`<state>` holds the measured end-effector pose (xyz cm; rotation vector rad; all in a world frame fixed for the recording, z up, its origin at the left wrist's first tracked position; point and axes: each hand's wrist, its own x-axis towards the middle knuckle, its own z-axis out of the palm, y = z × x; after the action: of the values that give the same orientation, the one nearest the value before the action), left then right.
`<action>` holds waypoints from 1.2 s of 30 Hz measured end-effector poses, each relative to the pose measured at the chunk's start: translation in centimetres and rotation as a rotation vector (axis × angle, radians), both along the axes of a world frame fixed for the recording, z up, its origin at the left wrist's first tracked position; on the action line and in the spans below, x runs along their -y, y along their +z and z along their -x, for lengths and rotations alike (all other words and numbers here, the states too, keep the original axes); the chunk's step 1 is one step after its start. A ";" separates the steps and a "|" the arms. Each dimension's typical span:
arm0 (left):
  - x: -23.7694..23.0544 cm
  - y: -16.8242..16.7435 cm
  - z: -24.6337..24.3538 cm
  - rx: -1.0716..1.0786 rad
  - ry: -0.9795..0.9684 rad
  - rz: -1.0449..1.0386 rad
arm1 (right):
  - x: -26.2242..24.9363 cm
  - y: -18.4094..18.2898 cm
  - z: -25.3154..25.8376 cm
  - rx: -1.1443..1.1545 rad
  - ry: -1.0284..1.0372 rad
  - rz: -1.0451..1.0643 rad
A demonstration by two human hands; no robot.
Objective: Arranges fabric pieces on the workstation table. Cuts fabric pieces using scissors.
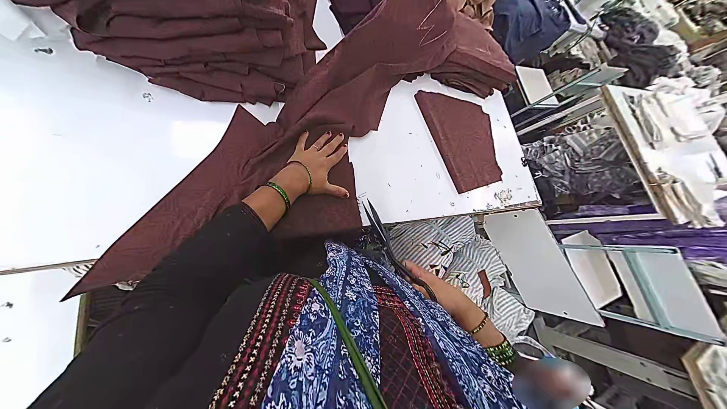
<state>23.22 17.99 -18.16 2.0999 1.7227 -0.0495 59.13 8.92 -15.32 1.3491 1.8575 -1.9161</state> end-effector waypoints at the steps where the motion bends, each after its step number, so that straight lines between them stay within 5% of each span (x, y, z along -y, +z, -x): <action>1: -0.2 -0.1 0.2 0.006 -0.004 -0.001 | 0.3 0.4 -0.2 0.012 0.010 0.025; 11: 0.5 0.2 -0.8 0.017 -0.009 0.053 | 0.3 2.2 4.2 0.272 0.079 -0.069; 24: 0.1 0.8 -0.6 0.062 0.029 0.081 | 1.8 1.6 6.4 0.184 -0.140 -0.142; 29: 0.1 0.6 -0.5 0.103 0.053 0.060 | 1.0 1.8 6.2 0.156 -0.078 -0.019; 36: -0.3 0.8 0.1 0.100 0.088 0.078 | 1.2 2.2 6.8 0.205 -0.096 -0.113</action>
<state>23.10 18.27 -17.33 1.9360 1.7239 0.0138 52.32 7.75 -13.16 1.6294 1.8557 -1.6629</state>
